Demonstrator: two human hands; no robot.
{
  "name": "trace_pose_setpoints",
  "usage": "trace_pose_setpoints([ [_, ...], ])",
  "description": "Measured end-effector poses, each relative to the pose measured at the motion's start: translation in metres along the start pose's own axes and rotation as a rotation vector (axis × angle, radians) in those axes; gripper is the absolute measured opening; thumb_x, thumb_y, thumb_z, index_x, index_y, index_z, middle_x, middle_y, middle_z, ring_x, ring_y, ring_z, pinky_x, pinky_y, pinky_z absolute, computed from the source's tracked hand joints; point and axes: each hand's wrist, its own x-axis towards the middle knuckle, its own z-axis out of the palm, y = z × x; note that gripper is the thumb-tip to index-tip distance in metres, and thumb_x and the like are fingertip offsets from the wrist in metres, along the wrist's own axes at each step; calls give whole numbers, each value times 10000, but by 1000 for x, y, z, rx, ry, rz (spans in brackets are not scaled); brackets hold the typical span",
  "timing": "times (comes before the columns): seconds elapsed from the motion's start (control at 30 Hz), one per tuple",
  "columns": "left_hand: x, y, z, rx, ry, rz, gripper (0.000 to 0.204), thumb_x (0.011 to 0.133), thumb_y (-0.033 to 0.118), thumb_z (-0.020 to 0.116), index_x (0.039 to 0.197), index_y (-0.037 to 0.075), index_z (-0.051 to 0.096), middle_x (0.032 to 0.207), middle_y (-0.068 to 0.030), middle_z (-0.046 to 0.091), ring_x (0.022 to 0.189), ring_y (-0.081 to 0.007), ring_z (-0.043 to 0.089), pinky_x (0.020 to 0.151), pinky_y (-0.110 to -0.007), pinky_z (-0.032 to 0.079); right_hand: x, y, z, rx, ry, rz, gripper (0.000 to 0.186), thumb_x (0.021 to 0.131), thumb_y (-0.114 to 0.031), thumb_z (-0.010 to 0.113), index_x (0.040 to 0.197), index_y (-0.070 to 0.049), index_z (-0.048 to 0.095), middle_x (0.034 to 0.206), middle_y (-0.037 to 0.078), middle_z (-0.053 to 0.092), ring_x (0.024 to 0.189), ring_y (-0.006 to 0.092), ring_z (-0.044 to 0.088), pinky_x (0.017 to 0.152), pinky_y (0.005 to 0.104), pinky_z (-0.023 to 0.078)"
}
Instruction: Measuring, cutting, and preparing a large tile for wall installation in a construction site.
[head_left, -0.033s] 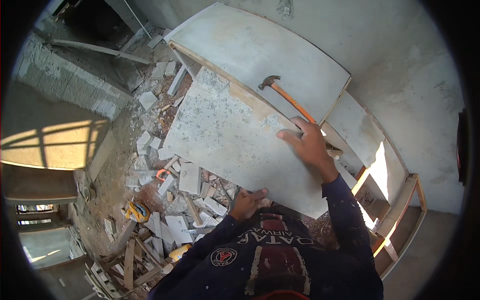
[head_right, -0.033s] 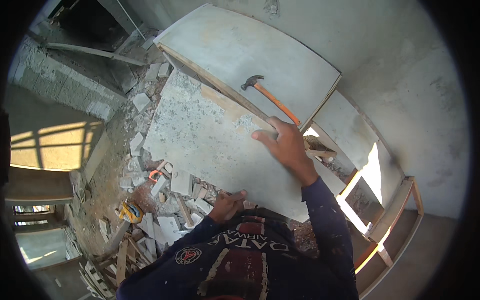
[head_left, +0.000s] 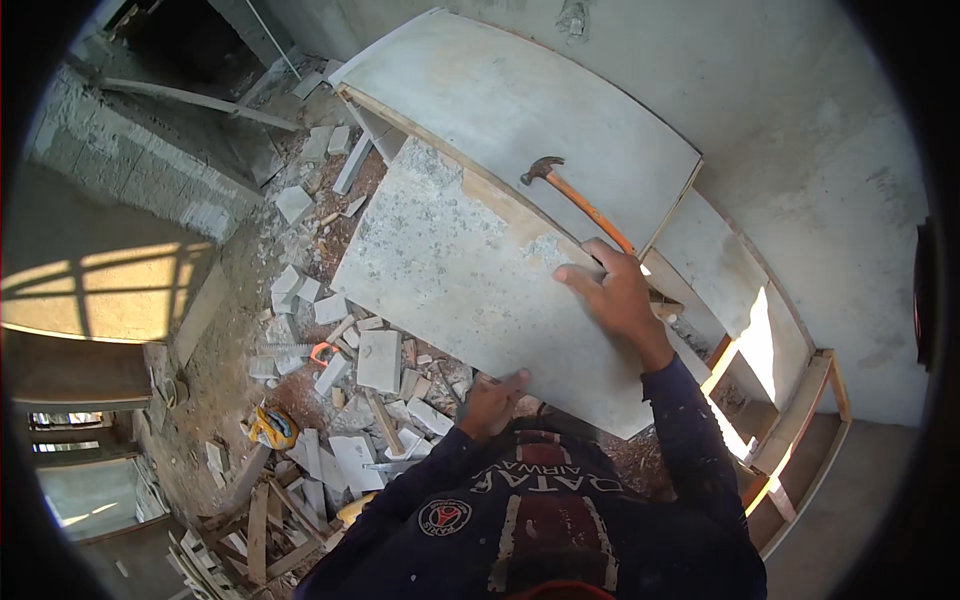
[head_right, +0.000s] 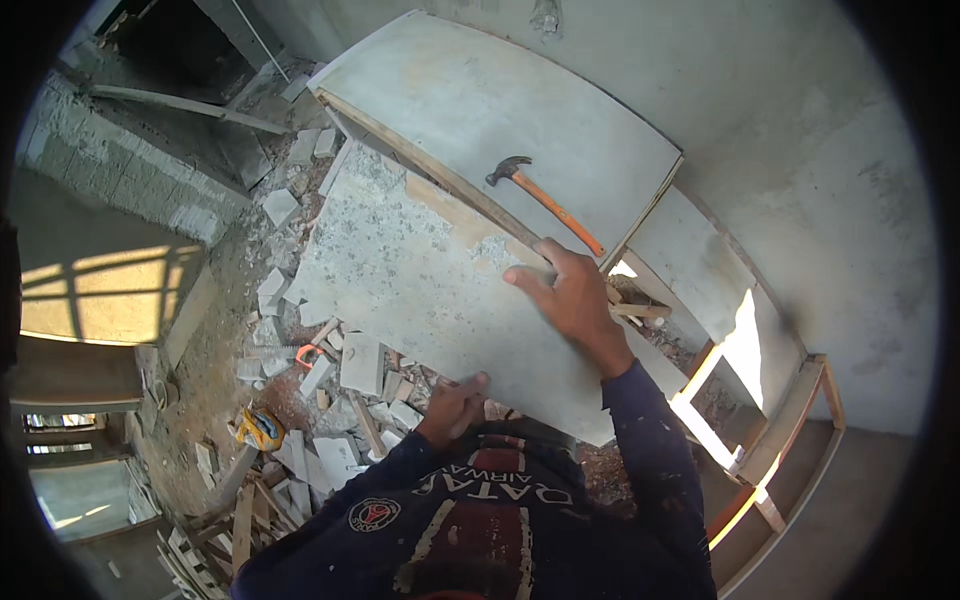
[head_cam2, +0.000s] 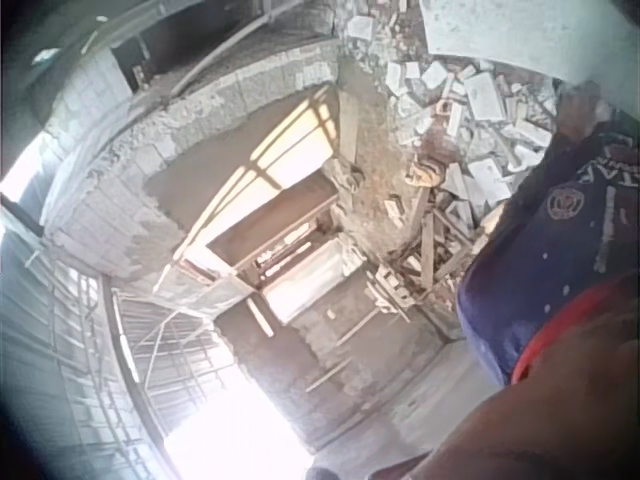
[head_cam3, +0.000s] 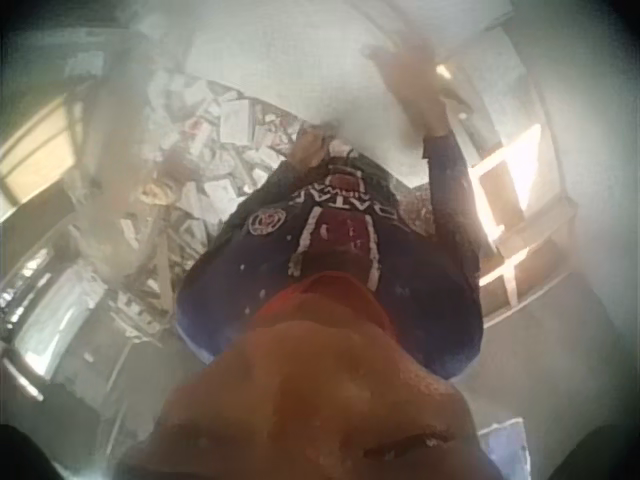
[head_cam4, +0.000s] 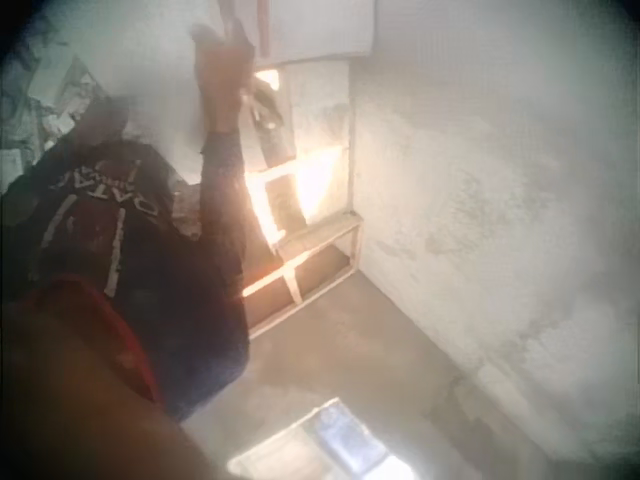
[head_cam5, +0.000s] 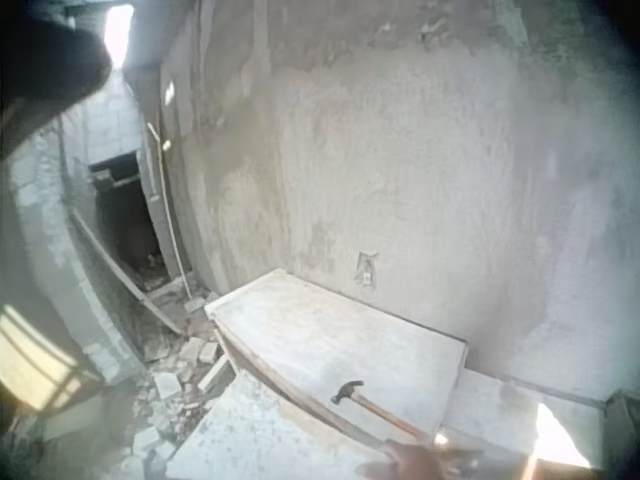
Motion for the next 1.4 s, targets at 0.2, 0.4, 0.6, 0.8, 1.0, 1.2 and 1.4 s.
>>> trace_pose_setpoints([
  [0.2,43,103,-17,-78,896,218,896,893,286,742,1521,-21,181,1511,-257,323,1381,-328,372,1082,-414,356,0,-29,60,-74,297,-156,445,831,-407,748,1078,-42,691,843,154,689,761,335,680,644,413,525],
  [0.4,41,173,-59,-171,647,163,804,984,315,607,1563,30,128,1571,-215,252,1441,-340,283,1160,-446,264,15,-63,125,-196,11,-228,426,894,-346,679,1208,-60,667,987,169,693,856,336,682,674,415,544],
  [0.6,15,82,-91,-351,550,-184,504,886,256,749,1265,-4,542,1263,-131,594,1130,-182,576,909,-348,481,80,-72,131,249,69,-234,472,917,-373,683,1244,-34,642,1085,147,702,883,241,692,783,340,537],
  [0.8,1,125,-173,-163,730,212,227,885,135,731,1062,2,683,999,-64,710,847,-142,664,764,-291,528,110,38,55,-572,231,11,551,920,-352,630,1367,-54,507,1310,149,534,1184,328,516,985,491,445],
  [1.0,-47,164,-212,569,965,258,215,834,121,741,974,-38,706,884,-128,721,765,-230,669,693,-335,502,103,154,20,-712,-149,262,464,908,-292,656,1246,-19,493,1099,172,598,985,307,617,817,446,521],
  [1.2,-110,146,-214,1292,780,269,576,742,-13,600,1317,34,583,1245,-190,628,1158,-365,605,1011,-457,477,132,55,-3,216,-172,190,178,949,-116,576,1083,-43,483,613,-9,492,422,69,411,361,256,294],
  [1.4,-172,157,-211,1671,552,164,534,814,35,531,1347,53,571,1375,-127,565,1321,-343,491,1124,-460,397,197,-189,-26,613,45,-351,577,993,-204,568,1497,-25,351,651,-38,472,467,21,398,387,207,332],
])
